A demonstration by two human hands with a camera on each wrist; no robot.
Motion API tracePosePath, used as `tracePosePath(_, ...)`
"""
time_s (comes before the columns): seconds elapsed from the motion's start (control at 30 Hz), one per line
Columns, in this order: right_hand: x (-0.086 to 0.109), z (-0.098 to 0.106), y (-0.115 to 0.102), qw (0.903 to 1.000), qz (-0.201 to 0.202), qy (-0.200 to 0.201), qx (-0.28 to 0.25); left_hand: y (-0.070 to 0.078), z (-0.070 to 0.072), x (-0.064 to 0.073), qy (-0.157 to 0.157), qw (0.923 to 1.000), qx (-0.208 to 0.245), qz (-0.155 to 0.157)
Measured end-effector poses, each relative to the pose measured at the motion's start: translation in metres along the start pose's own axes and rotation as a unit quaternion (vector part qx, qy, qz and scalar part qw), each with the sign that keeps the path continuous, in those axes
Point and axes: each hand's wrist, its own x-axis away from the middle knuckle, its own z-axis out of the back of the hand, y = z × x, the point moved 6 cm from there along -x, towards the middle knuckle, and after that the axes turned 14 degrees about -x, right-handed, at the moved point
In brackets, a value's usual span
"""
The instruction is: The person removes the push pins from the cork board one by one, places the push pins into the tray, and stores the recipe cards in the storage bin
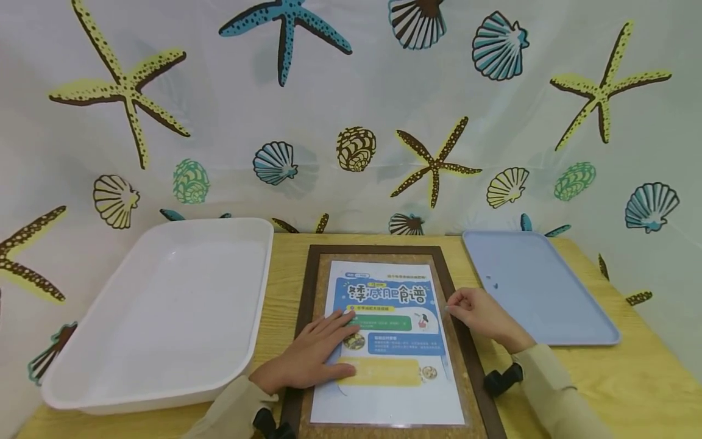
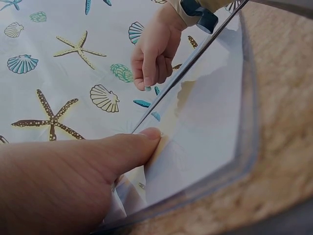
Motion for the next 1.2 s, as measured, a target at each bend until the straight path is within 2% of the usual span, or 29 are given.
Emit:
tracePosePath(0.2, -0.001, 0.018, 0.013, 0.9973, -0.057, 0.044, 0.010, 0.003, 0.003, -0.001, 0.013, 0.9999, -0.001, -0.006)
tracePosePath(0.4, 0.002, 0.037, 0.020, 0.9957, -0.064, 0.068, 0.003, 0.003, 0.003, -0.002, 0.010, 0.9999, 0.001, -0.003)
tracePosePath(0.67, 0.013, 0.062, 0.034, 0.9827, -0.117, 0.135, 0.049, 0.004, 0.002, 0.000, -0.002, 0.9999, 0.011, -0.002)
tracePosePath(1.2, 0.017, 0.077, 0.067, 0.9666, -0.175, 0.184, 0.034, 0.002, 0.000, 0.000, -0.002, 0.9999, 0.010, 0.006)
